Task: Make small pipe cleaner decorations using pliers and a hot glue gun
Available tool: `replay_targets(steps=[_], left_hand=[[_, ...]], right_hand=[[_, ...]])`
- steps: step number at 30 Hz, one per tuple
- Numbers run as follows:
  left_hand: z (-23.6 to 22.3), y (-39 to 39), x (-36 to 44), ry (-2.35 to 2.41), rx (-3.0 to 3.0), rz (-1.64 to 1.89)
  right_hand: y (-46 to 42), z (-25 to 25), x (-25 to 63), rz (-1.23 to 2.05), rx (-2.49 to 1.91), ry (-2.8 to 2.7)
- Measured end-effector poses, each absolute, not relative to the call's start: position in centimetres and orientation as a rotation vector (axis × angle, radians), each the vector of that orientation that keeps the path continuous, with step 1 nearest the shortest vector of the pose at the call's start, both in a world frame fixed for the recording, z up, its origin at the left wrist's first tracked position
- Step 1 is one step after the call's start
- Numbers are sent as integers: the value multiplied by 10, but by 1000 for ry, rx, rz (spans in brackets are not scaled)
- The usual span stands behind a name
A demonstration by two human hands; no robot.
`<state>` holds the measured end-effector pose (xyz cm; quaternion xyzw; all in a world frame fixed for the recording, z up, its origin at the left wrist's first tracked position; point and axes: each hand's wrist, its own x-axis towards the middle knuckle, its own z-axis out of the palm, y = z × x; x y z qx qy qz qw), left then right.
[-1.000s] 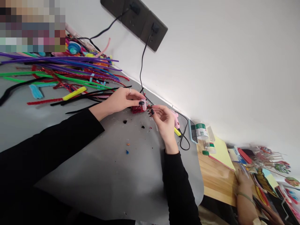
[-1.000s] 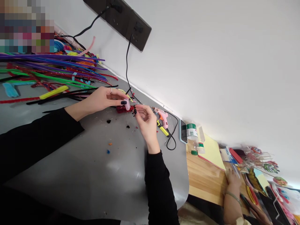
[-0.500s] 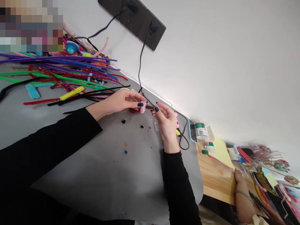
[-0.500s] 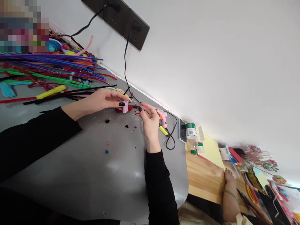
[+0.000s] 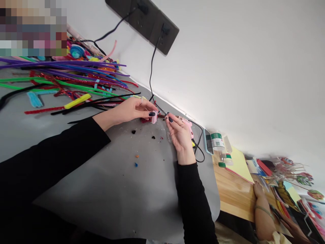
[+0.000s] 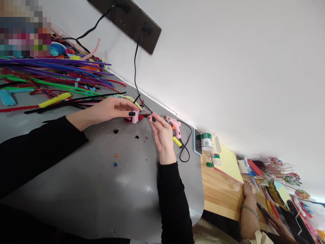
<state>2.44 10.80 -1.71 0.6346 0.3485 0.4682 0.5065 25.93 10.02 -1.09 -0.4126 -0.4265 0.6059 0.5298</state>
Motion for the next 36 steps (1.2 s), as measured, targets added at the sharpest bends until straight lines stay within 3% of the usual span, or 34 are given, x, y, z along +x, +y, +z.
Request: replay_targets(steps=[19, 31, 36], left_hand=[[-17, 108, 22, 855, 1586, 1081], [-17, 108, 24, 816, 1534, 1058], [-14, 104, 26, 804, 1520, 1046]], right_hand=[[95, -2, 253, 1470, -957, -1042], [87, -2, 241, 1164, -947, -1384], [81, 0, 233, 880, -918, -1499]])
